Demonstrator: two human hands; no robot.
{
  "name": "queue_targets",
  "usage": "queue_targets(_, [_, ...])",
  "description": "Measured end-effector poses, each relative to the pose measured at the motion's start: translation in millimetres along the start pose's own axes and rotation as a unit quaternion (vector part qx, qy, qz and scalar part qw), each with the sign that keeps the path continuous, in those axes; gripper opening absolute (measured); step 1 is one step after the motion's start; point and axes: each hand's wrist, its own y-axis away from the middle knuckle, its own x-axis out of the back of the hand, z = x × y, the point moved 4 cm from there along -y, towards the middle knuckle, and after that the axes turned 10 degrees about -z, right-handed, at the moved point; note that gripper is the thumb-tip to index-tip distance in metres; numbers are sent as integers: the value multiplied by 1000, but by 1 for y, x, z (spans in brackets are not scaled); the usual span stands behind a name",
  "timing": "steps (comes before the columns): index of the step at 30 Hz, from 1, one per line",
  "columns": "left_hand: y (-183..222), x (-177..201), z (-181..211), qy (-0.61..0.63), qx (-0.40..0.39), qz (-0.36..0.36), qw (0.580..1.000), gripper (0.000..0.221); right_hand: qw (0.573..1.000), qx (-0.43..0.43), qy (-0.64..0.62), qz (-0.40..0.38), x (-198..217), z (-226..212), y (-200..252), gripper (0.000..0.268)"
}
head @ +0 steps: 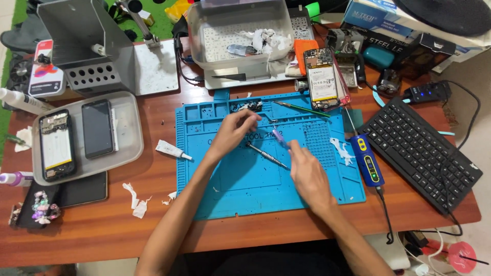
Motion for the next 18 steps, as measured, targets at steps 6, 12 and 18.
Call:
queue_targets(6, [27,12,10,-28,-3,35,999,20,998,-23,49,43,17,18,-5,24])
queue_targets(12, [29,13,-2,-51,-3,58,997,15,998,35,46,1,-1,-2,-6,24])
queue_targets(18, [32,11,-2,-61,-9,55,997,14,998,35,51,32,16,9,-10,23])
